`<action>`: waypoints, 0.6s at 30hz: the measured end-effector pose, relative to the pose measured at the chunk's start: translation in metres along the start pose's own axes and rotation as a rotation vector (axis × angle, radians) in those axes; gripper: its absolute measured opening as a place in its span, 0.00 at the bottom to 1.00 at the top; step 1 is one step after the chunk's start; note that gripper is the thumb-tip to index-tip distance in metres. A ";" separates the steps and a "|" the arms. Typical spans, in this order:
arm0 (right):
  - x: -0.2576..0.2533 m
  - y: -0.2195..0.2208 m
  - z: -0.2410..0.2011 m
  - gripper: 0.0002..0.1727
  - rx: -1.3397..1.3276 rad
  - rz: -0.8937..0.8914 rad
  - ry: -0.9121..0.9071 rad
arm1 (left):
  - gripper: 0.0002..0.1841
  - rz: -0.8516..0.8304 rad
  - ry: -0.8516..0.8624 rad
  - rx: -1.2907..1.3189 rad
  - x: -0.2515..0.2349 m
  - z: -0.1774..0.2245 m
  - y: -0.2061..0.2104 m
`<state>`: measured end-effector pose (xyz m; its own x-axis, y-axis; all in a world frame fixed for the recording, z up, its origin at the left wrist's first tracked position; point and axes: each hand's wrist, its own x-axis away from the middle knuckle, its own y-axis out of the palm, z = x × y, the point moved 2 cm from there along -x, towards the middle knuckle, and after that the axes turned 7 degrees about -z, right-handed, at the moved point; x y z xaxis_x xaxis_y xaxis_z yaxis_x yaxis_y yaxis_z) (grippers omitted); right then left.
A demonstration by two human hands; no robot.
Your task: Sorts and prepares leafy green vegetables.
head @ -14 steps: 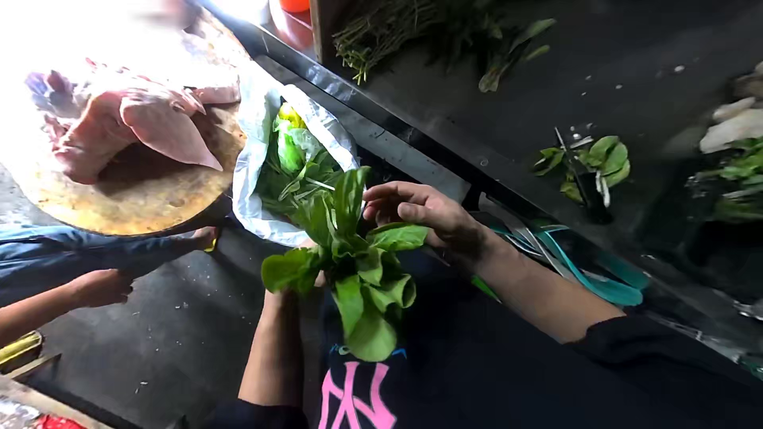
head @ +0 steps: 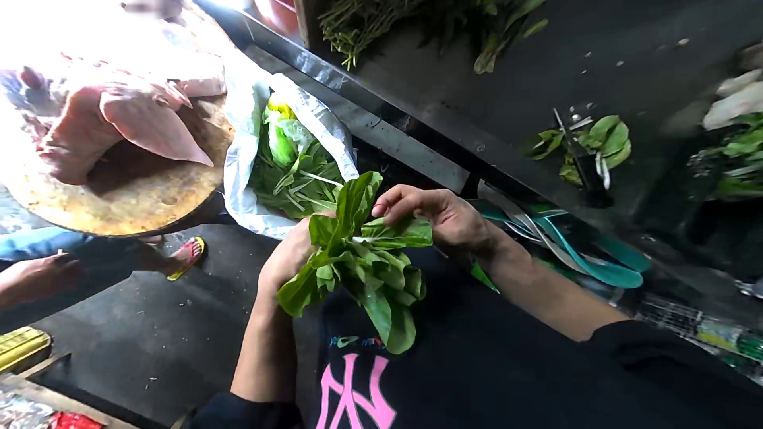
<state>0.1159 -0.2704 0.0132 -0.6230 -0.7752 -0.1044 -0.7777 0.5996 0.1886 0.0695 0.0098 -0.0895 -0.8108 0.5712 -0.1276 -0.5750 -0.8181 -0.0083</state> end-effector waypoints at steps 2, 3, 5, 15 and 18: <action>0.000 -0.002 0.003 0.09 0.018 0.007 -0.008 | 0.14 -0.065 -0.170 -0.015 0.011 -0.019 0.000; 0.000 -0.003 0.004 0.08 0.018 0.022 0.007 | 0.13 -0.047 -0.331 0.016 0.006 -0.002 0.003; 0.001 -0.005 0.007 0.08 0.034 0.074 0.055 | 0.12 -0.017 -0.408 0.054 0.001 0.011 0.008; -0.001 -0.004 0.021 0.12 0.076 0.178 0.170 | 0.09 0.038 -0.295 -0.137 -0.007 0.070 0.012; -0.004 -0.010 0.015 0.22 0.378 0.383 0.339 | 0.10 0.024 -0.369 -0.365 -0.015 0.068 0.012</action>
<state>0.1253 -0.2701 -0.0032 -0.8498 -0.4749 0.2287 -0.5197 0.8274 -0.2130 0.0678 -0.0039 -0.0201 -0.8456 0.4839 0.2255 -0.5338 -0.7634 -0.3636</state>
